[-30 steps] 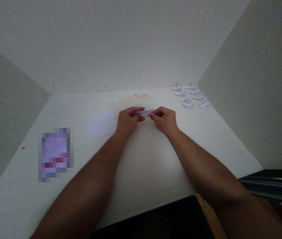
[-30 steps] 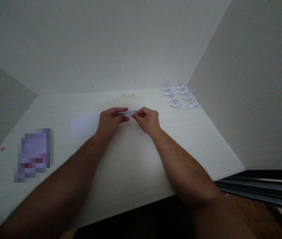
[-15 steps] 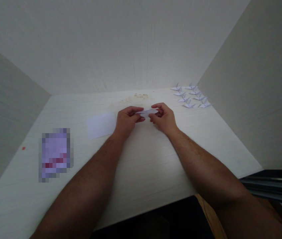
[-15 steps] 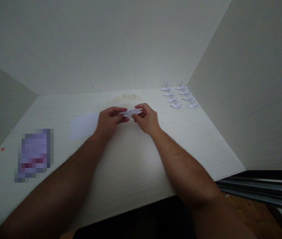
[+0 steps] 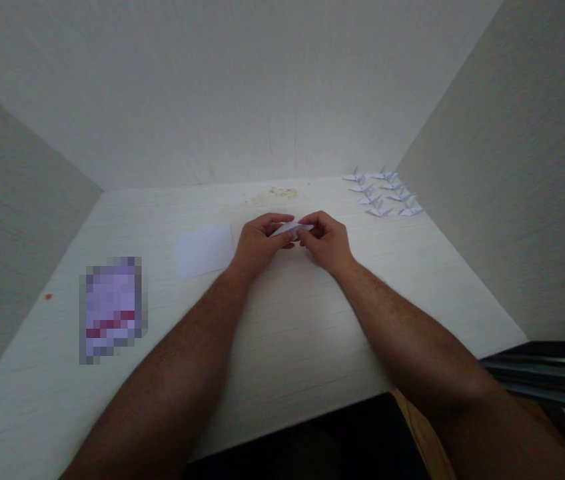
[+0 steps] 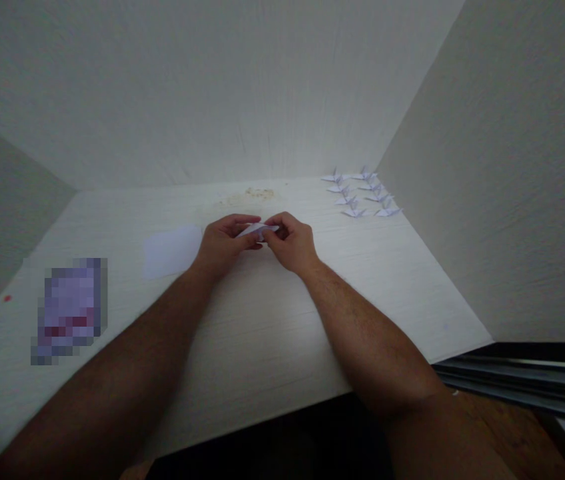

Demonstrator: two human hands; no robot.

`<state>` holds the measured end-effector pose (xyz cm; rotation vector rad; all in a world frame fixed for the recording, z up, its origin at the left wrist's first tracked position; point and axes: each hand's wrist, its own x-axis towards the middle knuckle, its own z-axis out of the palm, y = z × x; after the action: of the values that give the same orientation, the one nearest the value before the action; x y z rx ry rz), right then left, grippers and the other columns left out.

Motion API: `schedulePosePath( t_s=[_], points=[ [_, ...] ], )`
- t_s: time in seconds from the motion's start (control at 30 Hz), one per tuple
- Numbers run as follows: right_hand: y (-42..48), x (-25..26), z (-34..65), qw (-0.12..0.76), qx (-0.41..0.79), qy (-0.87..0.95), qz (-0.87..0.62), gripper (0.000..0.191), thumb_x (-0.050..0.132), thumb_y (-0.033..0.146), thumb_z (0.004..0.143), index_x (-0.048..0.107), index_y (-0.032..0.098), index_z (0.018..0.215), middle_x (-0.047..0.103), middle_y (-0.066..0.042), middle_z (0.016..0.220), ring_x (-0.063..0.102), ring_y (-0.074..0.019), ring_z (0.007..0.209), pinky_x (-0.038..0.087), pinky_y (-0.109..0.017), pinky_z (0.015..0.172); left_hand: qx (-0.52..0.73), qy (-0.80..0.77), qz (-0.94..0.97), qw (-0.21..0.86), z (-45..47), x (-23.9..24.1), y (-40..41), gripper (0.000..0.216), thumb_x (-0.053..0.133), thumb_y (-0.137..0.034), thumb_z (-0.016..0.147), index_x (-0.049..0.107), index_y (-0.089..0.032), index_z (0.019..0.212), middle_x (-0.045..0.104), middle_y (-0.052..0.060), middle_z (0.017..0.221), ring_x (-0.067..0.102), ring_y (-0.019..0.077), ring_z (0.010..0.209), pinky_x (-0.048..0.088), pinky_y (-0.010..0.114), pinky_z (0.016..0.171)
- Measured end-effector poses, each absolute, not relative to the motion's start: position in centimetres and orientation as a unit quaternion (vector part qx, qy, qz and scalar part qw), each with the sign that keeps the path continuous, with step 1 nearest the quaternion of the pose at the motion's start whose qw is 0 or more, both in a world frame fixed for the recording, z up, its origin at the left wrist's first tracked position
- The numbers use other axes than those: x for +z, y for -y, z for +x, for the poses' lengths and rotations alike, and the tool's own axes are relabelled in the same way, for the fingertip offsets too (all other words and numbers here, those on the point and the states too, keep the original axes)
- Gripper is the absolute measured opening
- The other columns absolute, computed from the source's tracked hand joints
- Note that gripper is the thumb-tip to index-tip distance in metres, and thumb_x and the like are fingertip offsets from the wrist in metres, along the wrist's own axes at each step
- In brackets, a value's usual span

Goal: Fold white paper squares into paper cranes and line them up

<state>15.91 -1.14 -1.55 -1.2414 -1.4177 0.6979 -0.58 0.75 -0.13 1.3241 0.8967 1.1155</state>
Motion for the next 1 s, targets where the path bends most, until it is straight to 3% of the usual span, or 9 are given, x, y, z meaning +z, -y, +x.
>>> schedulePosePath(
  t_s=[0.37,0.63,1.0],
  points=[
    [1.33,-0.88,15.54,0.564,0.346,0.548,-0.512,0.024,0.065,0.025,0.075,0.074,0.019,0.096,0.067,0.002,0.065,0.06,-0.0108,0.056,0.049,-0.026,0.056,0.481,-0.401,0.572,0.529,-0.01,-0.08,-0.63,0.033,0.081,-0.024,0.066,0.068,-0.014,0.094,0.076,0.005,0.083,0.072,0.0153,0.07,0.062,0.027,0.061],
    [1.02,-1.28,15.48,0.562,0.339,0.54,-0.527,0.018,0.066,0.026,0.075,0.075,0.02,0.09,0.07,0.001,0.065,0.063,-0.0117,0.057,0.051,-0.027,0.056,0.479,-0.387,0.593,0.519,0.2,-0.21,-0.54,0.025,0.075,-0.018,0.065,0.063,-0.016,0.087,0.073,0.002,0.079,0.069,0.0131,0.068,0.06,0.024,0.06],
    [0.89,-1.12,15.27,0.581,0.358,0.509,-0.524,0.024,0.062,0.021,0.071,0.079,0.022,0.088,0.072,0.001,0.07,0.059,-0.0102,0.055,0.05,-0.026,0.055,0.489,-0.382,0.597,0.508,0.36,-0.61,-0.5,0.027,0.079,-0.023,0.066,0.066,-0.016,0.089,0.074,0.002,0.081,0.068,0.012,0.067,0.059,0.025,0.064]
  ],
)
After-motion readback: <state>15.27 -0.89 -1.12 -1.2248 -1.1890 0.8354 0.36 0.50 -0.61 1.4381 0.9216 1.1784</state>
